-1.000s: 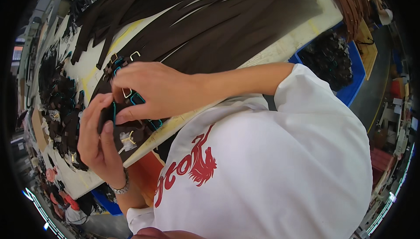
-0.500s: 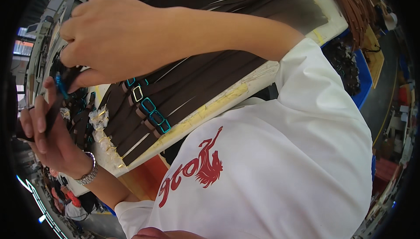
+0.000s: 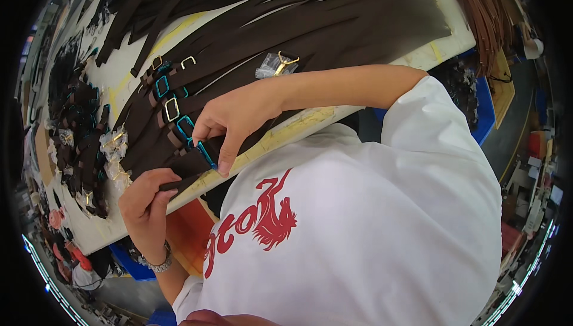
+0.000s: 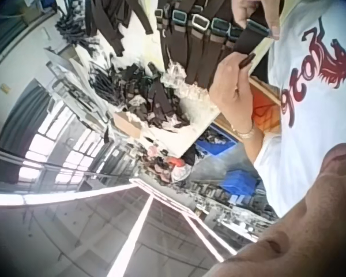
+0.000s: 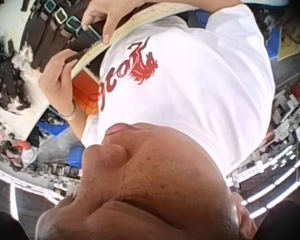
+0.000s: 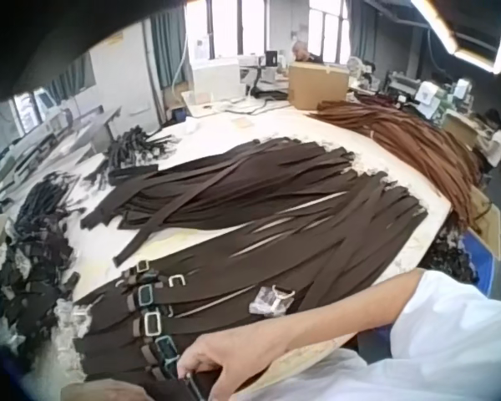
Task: The person assembles brown fabric belts by inserting teal metal buckles into the belt ends. They repeatedly pick up a belt and a buckle, thread the buckle through the fabric loop, and place the assembled belt on the table.
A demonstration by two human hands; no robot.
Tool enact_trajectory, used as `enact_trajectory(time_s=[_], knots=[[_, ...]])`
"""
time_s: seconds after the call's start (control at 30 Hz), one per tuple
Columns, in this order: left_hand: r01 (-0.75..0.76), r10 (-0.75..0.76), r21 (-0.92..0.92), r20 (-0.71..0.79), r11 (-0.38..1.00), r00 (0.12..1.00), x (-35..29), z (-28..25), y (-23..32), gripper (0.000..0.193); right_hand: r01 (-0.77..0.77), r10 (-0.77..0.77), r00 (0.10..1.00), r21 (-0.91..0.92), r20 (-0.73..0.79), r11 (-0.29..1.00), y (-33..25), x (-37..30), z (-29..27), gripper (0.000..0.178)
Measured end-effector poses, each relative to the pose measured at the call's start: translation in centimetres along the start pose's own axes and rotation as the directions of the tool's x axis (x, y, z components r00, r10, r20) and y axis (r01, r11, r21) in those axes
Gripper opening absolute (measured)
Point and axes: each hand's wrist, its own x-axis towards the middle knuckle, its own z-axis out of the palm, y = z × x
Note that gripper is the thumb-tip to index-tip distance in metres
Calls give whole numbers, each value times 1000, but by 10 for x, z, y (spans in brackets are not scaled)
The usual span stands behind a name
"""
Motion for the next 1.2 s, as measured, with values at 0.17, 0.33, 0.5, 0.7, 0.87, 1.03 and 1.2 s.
enact_trajectory(time_s=[0.17, 0.33, 0.5, 0.7, 0.87, 1.03, 1.2], knots=[[270, -248, -230, 122, 935, 961, -9, -3, 0, 6, 48, -34, 999, -413, 40, 910, -29, 6, 17, 32], [347, -330, -235, 107, 908, 938, -14, -4, -9, 8, 62, -76, 996, -279, -39, 958, -5, 5, 33, 24], [427, -408, -259, 125, 866, 904, -18, 9, -1, 8, -42, 37, 995, 49, 94, 998, -17, 0, 28, 22], [447, -438, -365, 112, 817, 892, -27, 33, 2, 10, -65, 66, 997, 28, -37, 997, -8, -4, 45, 26], [451, -465, -328, 40, 830, 885, -37, 44, 2, 10, -70, 77, 995, 108, -62, 992, -7, -12, 55, 20], [480, -509, -313, -13, 819, 860, -42, 60, 14, 12, -119, 125, 990, 91, -60, 989, -9, -19, 63, 18], [429, -401, -277, 152, 860, 903, -46, 65, 5, 12, 16, -19, 991, -26, -129, 1000, 11, -21, 78, 17]])
